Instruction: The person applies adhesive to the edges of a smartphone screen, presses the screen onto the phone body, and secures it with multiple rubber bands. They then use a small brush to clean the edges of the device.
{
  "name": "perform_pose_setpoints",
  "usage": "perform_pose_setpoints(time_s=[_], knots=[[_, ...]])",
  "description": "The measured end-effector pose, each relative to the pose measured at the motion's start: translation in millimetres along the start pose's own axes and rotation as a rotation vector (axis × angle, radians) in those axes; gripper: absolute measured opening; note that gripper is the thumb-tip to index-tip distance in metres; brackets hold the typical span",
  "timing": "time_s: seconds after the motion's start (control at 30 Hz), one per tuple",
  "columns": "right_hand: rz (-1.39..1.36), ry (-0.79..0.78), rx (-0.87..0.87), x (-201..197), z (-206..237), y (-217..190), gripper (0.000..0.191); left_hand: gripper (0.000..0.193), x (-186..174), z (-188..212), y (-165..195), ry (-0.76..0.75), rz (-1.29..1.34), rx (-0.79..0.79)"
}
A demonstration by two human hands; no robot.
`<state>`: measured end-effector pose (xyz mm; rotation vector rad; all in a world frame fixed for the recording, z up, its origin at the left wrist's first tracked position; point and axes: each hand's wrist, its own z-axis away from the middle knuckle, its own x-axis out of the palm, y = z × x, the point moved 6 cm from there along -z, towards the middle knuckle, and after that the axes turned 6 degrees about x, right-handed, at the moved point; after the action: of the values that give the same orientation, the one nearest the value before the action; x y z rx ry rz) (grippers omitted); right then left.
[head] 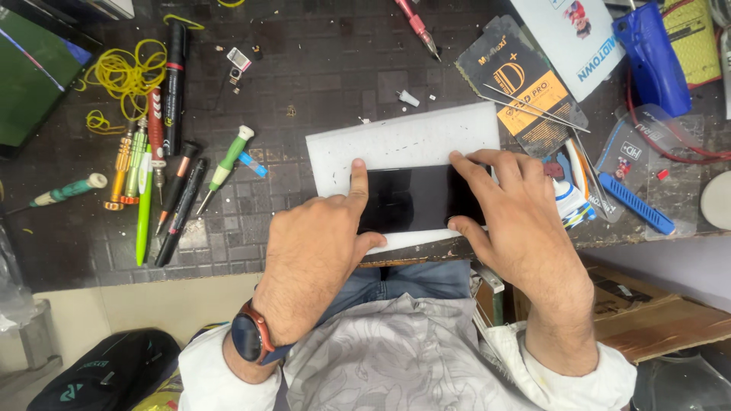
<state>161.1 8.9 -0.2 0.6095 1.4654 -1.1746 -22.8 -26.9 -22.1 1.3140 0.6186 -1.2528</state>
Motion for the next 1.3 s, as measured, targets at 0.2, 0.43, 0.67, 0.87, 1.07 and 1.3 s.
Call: perform_pose_setpoints(time_s=[0.2,0.43,0.67,0.87,1.07,1.3], knots=[[0.024,-0.016,-0.012,-1.8,-3.4,-0.2,0.074,0.078,-1.1,-7.8,-10.0,-0.014,0.015,-0.041],[-0.041,-0.047,0.001,-3.4,-8.8,3.7,0.072,0.062,-17.6,-16.9,-0.6,0.194,0.033,-0.081],[0.054,-0.086,0.037,3.4,-11.1,13.7,0.074,0.058,-29.3,-15.3,1.0,0.35,0.26,-0.069],[-0.012,-0.043,-0.006,5.6,-3.1,11.0,0.069,0.054,-9.5,-5.1,-3.4,0.3,0.551,-0.088],[-0.116,0.036,0.06,7.5,10.4,11.1,0.063,0.048,13.0,8.0,-4.1,0.348,0.752,-0.094],[-0.14,0.203,0.128,14.5,33.8,6.8,0.053,0.029,22.4,11.8,0.3,0.464,1.021,0.099]])
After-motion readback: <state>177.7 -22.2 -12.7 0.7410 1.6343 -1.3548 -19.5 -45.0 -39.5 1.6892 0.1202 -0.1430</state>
